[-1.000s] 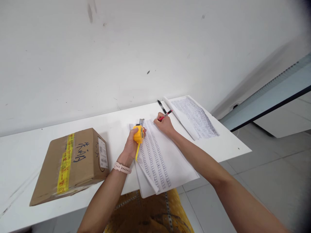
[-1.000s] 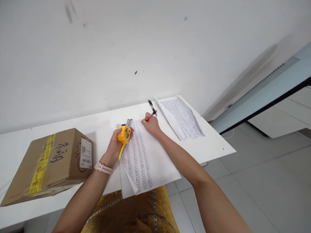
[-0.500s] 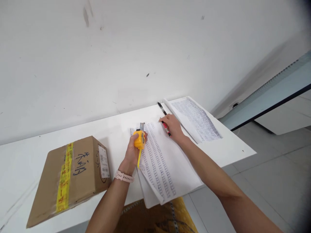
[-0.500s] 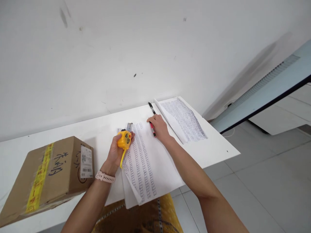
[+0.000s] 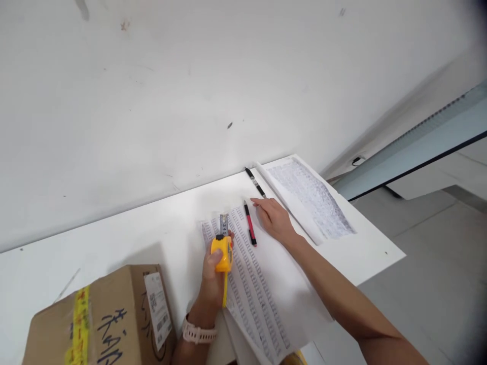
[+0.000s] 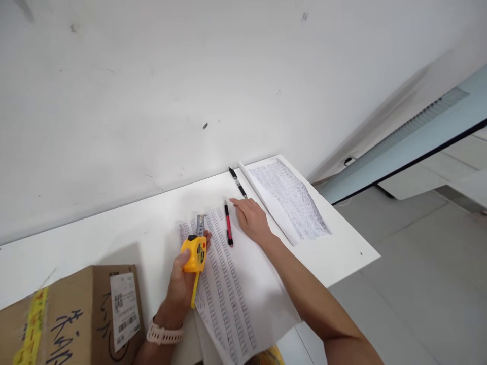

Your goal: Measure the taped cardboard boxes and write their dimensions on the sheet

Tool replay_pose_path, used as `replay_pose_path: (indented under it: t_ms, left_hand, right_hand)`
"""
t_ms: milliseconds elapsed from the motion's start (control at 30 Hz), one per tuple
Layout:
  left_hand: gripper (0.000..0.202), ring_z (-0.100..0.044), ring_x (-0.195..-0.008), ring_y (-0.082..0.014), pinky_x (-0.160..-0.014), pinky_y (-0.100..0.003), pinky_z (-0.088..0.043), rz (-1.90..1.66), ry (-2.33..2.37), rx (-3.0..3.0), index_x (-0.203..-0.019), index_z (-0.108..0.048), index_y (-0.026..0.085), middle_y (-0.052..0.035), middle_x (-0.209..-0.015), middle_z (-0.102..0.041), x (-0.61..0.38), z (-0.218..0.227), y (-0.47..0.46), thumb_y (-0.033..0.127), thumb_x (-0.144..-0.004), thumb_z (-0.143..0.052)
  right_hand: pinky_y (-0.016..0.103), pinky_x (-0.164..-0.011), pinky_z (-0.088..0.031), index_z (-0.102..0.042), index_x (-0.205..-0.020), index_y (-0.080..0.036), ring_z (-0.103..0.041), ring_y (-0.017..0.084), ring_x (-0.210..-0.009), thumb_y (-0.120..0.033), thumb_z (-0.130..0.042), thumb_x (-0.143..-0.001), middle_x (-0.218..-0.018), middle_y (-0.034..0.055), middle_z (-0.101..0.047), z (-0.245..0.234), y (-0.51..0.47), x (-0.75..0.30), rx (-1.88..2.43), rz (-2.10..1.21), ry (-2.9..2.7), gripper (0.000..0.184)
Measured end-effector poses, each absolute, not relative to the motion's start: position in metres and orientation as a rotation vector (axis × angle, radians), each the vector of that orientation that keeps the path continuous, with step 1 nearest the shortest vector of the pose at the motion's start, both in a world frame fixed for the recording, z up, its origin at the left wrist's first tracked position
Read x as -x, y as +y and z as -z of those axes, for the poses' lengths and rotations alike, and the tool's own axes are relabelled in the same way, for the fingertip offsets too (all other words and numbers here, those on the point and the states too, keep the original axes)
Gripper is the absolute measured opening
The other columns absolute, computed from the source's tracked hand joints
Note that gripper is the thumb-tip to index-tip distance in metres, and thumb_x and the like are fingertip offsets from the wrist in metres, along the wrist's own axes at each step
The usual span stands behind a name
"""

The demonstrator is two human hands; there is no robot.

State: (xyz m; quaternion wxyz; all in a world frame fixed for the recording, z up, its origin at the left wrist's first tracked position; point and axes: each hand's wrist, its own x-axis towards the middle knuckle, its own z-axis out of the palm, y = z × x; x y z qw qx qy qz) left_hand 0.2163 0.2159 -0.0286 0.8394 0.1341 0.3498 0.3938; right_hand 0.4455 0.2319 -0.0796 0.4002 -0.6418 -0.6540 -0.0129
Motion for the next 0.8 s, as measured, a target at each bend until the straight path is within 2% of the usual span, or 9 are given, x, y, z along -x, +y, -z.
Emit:
replay_pose_path:
  t_ms: [133,300,433,500,600,700,800]
  left_hand:
    - [0.045,-0.067,-0.105,-0.0257,-0.093,-0.03,-0.049,-0.856,0.759,-0.294,-0.1,-0.074,0.011,-0.0088,-0.099,-0.075,-0.218,0.028,0.216,0.037,-0.063,-0.077]
    - [0.037,-0.066,-0.102,-0.0249,-0.095,-0.032,-0.045,-0.895,0.707,-0.511,-0.092,-0.072,0.013,-0.0079,-0.094,-0.073,-0.221,0.031,0.216,0.039,-0.066,-0.073]
    - [0.042,-0.066,-0.099,-0.0264,-0.094,-0.036,-0.043,-1.047,0.641,-0.654,-0.092,-0.069,0.013,-0.0107,-0.101,-0.073,-0.211,0.014,0.191,0.035,-0.058,-0.079]
    - [0.045,-0.068,-0.092,-0.0272,-0.091,-0.038,-0.044,-1.08,0.609,-0.753,-0.096,-0.068,0.013,-0.0126,-0.102,-0.072,-0.201,0.003,0.163,0.037,-0.059,-0.079]
    - [0.047,-0.068,-0.079,-0.0237,-0.08,-0.037,-0.047,-1.06,0.571,-0.939,-0.104,-0.065,0.016,-0.0113,-0.106,-0.071,-0.183,-0.009,0.112,0.039,-0.066,-0.077]
    - [0.047,-0.066,-0.073,-0.0189,-0.072,-0.032,-0.047,-1.082,0.585,-1.015,-0.109,-0.064,0.018,-0.0095,-0.109,-0.068,-0.159,-0.015,0.062,0.04,-0.07,-0.076]
    - [0.047,-0.063,-0.07,-0.0165,-0.068,-0.03,-0.047,-1.132,0.637,-1.007,-0.113,-0.065,0.018,-0.0112,-0.113,-0.066,-0.127,-0.017,0.02,0.041,-0.073,-0.075]
  right_hand:
    - [0.042,-0.085,-0.05,-0.064,-0.12,-0.019,-0.061,0.025,-0.092,-0.023,-0.035,-0.099,-0.101,0.0097,-0.072,0.079,0.233,-0.445,1.654,0.003,-1.644,0.036]
    - [0.044,-0.086,-0.05,-0.067,-0.115,-0.02,-0.062,0.028,-0.097,-0.03,-0.035,-0.098,-0.105,0.0106,-0.073,0.082,0.232,-0.444,1.665,-0.018,-1.615,0.037]
    - [0.045,-0.091,-0.048,-0.069,-0.109,-0.019,-0.062,0.029,-0.1,-0.041,-0.037,-0.096,-0.105,0.0142,-0.071,0.044,0.223,-0.433,1.556,-0.004,-1.496,0.041]
    - [0.043,-0.09,-0.048,-0.068,-0.11,-0.02,-0.062,0.026,-0.096,-0.047,-0.037,-0.097,-0.103,0.0127,-0.07,0.008,0.207,-0.418,1.453,-0.236,-1.529,0.044]
    - [0.034,-0.075,-0.049,-0.064,-0.121,-0.022,-0.062,0.02,-0.081,-0.053,-0.033,-0.098,-0.095,0.0073,-0.069,-0.042,0.171,-0.382,1.197,-0.898,-1.722,0.049]
    - [0.029,-0.063,-0.042,-0.069,-0.109,-0.019,-0.053,0.016,-0.067,-0.053,-0.045,-0.094,-0.077,0.003,-0.062,-0.068,0.135,-0.34,1.089,-1.058,-1.869,0.044]
    - [0.028,-0.06,-0.036,-0.07,-0.092,-0.017,-0.046,0.014,-0.063,-0.05,-0.051,-0.09,-0.068,0.0008,-0.056,-0.068,0.118,-0.3,1.002,-1.104,-1.923,0.038]
